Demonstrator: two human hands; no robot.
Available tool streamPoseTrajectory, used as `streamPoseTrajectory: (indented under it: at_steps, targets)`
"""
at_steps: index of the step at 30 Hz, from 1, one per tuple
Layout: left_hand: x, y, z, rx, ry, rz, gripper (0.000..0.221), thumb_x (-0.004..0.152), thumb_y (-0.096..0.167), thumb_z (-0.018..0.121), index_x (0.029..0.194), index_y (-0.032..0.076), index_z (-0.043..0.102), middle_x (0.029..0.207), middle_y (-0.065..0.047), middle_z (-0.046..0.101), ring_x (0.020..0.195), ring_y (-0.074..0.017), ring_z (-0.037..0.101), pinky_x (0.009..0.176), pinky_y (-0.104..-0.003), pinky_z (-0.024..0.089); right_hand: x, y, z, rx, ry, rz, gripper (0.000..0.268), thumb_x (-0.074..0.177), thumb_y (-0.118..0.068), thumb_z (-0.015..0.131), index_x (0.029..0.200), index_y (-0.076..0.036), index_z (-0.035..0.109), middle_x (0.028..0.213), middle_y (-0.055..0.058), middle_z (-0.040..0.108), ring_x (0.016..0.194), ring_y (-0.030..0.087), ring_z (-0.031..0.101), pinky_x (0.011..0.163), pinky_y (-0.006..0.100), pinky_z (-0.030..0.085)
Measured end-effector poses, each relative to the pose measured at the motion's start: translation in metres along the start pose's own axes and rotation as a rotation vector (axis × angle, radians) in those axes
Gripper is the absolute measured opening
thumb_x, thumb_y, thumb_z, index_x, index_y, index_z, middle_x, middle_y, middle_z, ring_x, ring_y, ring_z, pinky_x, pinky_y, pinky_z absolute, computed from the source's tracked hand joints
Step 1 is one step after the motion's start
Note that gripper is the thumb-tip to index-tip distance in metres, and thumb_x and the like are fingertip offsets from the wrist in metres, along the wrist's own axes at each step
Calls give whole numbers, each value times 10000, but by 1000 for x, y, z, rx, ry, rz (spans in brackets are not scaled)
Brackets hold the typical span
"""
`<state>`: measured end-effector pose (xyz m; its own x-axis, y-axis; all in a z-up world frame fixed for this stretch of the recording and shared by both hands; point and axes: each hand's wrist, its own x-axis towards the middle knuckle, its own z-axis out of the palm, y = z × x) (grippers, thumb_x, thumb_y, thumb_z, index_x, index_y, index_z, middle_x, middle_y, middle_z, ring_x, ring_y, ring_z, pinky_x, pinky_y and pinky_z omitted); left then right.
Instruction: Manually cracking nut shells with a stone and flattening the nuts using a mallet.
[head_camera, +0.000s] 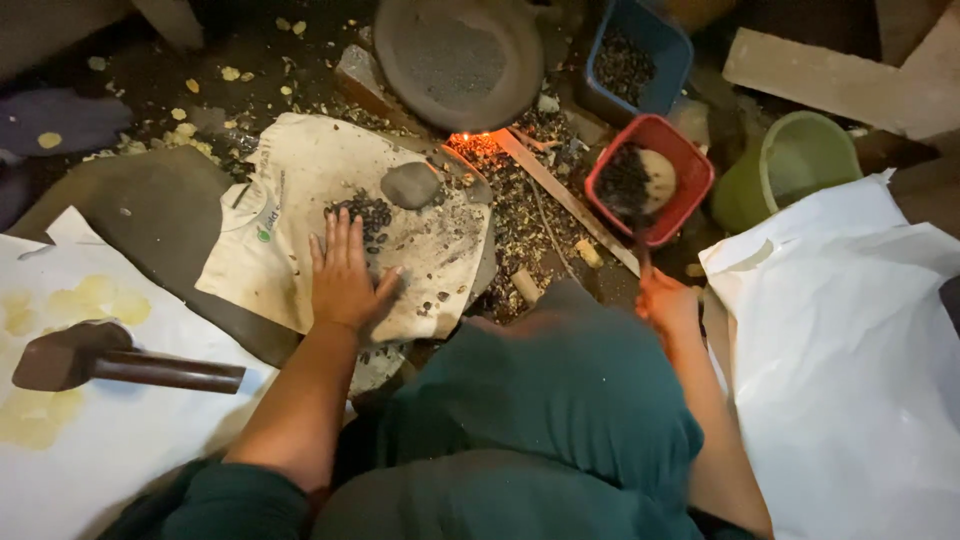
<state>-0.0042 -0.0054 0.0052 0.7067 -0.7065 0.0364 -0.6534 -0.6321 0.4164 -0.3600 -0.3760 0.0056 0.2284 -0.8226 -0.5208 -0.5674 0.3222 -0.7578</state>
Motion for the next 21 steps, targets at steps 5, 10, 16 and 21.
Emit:
streamPoseTrajectory:
  at_steps: [5,10,16,21]
  targets:
    - [0,-4,7,11,4,3,981,891,570,617,1598,-13,268,1704,-207,191,1584,-344,132,1257,-553,55,-33,-40,-7,94,-138,223,184,1030,-291,542,1049,-137,642,608,-42,455,449,73,386,397,259,221]
    - [0,-5,9,1,17,-1,996,886,603,612,1598,-7,276,1706,-198,196,1591,-343,133,1266,-559,54,-3,11,-27,258,-234,260,197,1068,-308,527,1116,-122,572,643,-42,451,454,68,368,404,258,238]
    - [0,0,3,7,10,7,989,906,603,607,1597,-23,277,1699,-210,199,1583,-351,139,1259,-562,55,-25,2,-26,367,-254,217,277,1030,-236,489,1269,-137,586,698,-34,537,470,44,381,410,212,282]
    - [-1,1,1,18,15,0,982,897,611,612,1583,-16,297,1692,-207,215,1581,-349,147,1263,-552,66,-38,-4,-34,283,-256,198,236,1054,-222,477,1228,-110,589,682,-31,528,476,55,396,412,222,314]
